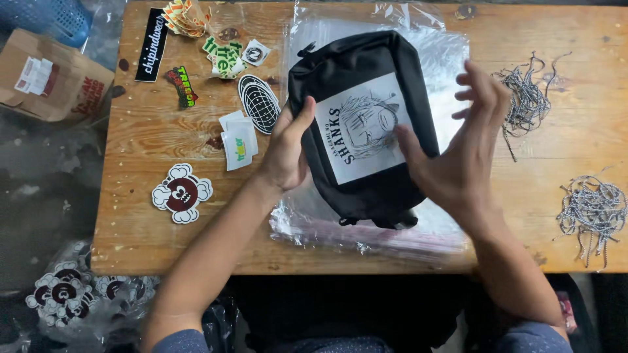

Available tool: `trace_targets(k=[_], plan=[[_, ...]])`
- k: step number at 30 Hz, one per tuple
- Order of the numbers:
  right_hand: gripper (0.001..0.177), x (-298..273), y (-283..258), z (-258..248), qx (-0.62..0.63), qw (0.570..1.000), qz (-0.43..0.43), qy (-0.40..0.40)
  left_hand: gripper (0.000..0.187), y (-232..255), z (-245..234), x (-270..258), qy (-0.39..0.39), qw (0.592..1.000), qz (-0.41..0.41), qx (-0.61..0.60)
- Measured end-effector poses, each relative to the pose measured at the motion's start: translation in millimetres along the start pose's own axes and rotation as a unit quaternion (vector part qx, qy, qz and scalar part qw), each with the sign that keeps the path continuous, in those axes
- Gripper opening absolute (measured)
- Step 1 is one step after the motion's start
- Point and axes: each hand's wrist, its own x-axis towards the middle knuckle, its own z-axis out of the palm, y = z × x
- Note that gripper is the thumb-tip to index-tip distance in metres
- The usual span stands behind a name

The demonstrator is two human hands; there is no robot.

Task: The person packs a small black bag into a plastic sleeve after placing several stickers inside the bag and attaching a logo pin to its strap.

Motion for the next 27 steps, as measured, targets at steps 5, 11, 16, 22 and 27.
trace_targets(k=[5, 11, 16, 22, 27], plan=[[0.029, 4.6, 50.4, 9.0, 0.232, 0.916, 0.29, -0.149, 0.05, -24.1, -19.9, 10.2, -0.105, 0.993, 0.029, 0.039], [0.033, 0.7, 59.6, 19.8, 0.124, 0.932, 0.322, -0.114, 0.073, -15.5, -9.5, -6.7, -0.125, 0.883, 0.151, 0.426], [0.046, 11.2, 44.4, 15.2, 0.007, 0.921, 0.338, -0.192, 0.07, -16.5, -13.1, 1.6, -0.061, 0.786, 0.195, 0.584], [0.042, 24.8, 33.5, 3.3, -0.139, 0.877, 0.315, -0.335, 0.068, -27.3, -21.6, 4.8, -0.052, 0.64, 0.123, 0.756], [0.026, 21.2, 63.1, -16.2, -0.157, 0.876, 0.3, -0.343, 0.054, -11.1, 10.8, -10.4, -0.033, 0.549, 0.21, 0.809]])
